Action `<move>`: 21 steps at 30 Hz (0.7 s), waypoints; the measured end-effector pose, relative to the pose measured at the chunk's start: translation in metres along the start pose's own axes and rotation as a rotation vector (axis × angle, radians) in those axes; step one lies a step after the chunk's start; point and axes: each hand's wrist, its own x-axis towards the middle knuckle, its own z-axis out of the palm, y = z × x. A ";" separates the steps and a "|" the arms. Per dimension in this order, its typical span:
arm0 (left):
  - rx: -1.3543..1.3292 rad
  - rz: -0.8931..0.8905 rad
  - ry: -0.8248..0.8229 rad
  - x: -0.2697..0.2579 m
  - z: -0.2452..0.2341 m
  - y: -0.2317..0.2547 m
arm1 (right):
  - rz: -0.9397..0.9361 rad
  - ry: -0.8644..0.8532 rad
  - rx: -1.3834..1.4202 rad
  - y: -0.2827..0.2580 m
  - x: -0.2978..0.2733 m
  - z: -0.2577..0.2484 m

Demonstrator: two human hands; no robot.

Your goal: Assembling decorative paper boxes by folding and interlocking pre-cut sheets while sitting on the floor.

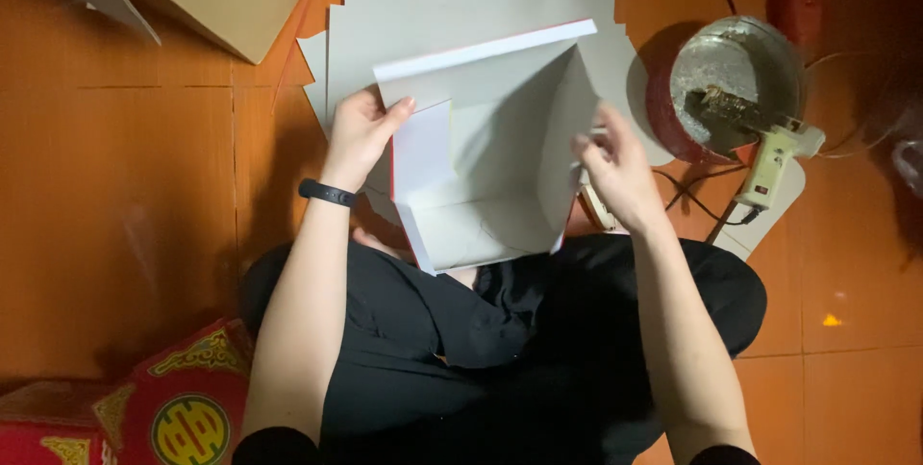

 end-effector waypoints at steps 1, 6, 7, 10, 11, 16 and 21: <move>0.101 0.011 0.039 -0.001 0.000 0.003 | -0.045 0.084 -0.093 -0.007 0.000 0.000; 0.223 0.132 0.082 -0.005 0.004 0.008 | -0.216 0.254 -0.266 -0.013 0.016 -0.014; 0.299 0.169 0.119 -0.006 0.007 0.013 | -0.214 0.266 -0.272 -0.012 0.016 -0.016; 0.355 0.203 0.184 -0.012 0.016 0.020 | -0.209 0.263 -0.289 0.004 0.002 -0.011; 0.337 0.210 0.193 -0.012 0.019 0.022 | -0.205 0.270 -0.294 0.011 -0.003 -0.008; 0.350 0.105 0.195 -0.015 0.018 0.005 | -0.290 0.255 -0.430 0.013 -0.018 0.003; 0.341 0.076 0.143 -0.020 0.028 0.011 | -0.407 0.075 -0.552 -0.004 -0.027 0.013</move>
